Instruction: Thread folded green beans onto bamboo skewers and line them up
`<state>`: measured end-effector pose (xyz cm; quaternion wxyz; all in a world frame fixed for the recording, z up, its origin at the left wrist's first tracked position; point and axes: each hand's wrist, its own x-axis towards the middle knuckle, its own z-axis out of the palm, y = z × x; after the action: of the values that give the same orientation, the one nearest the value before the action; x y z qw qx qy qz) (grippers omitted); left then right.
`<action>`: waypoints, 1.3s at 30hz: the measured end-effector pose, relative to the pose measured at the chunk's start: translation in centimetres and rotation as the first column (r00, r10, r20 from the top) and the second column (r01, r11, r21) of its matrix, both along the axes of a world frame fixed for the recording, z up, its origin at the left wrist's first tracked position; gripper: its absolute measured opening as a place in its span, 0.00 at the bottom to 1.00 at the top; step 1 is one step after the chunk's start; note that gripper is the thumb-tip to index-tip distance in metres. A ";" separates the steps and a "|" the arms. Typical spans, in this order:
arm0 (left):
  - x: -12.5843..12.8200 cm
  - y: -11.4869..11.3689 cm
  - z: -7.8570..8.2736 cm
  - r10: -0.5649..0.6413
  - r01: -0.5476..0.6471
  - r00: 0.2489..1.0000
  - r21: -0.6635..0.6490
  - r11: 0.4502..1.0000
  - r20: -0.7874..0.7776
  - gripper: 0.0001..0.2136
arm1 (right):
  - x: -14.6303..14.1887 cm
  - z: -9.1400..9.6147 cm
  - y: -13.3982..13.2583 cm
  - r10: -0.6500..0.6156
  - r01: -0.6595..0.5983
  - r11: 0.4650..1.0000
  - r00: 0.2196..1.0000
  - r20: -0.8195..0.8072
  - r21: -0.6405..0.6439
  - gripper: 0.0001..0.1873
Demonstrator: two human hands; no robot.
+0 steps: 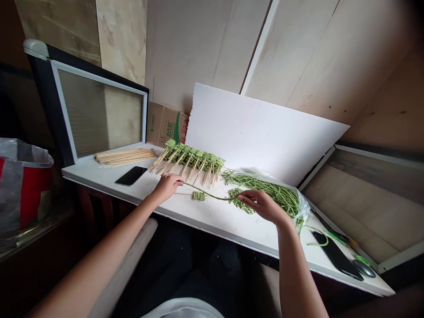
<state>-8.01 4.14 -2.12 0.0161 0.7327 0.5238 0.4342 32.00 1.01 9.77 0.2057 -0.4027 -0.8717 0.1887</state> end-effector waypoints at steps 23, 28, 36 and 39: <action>9.1 -5.8 5.4 -0.358 0.511 0.771 -0.177 0.841 0.528 0.22 | -5.3 -2.4 -1.4 0.012 -0.027 1.000 0.798 -0.602 -0.015 0.21; 9.0 -5.6 5.0 -0.346 0.513 0.784 -0.223 0.829 0.516 0.22 | -5.9 -3.3 -1.4 -0.035 0.076 0.997 0.707 -0.706 0.026 0.15; 10.1 -8.2 7.2 -0.455 0.641 0.680 -0.166 0.749 0.575 0.21 | -7.8 -4.3 -2.6 0.192 0.000 0.944 0.814 -0.548 0.331 0.04; 10.5 -8.5 7.5 -0.451 0.621 0.667 -0.108 0.776 0.593 0.19 | -8.2 -4.6 -2.9 0.204 -0.004 0.938 0.816 -0.541 0.347 0.04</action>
<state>2.47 -4.36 5.40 0.4015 0.6918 0.3150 0.5109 23.76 -1.92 5.17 0.5097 -0.2388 -0.8104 0.1625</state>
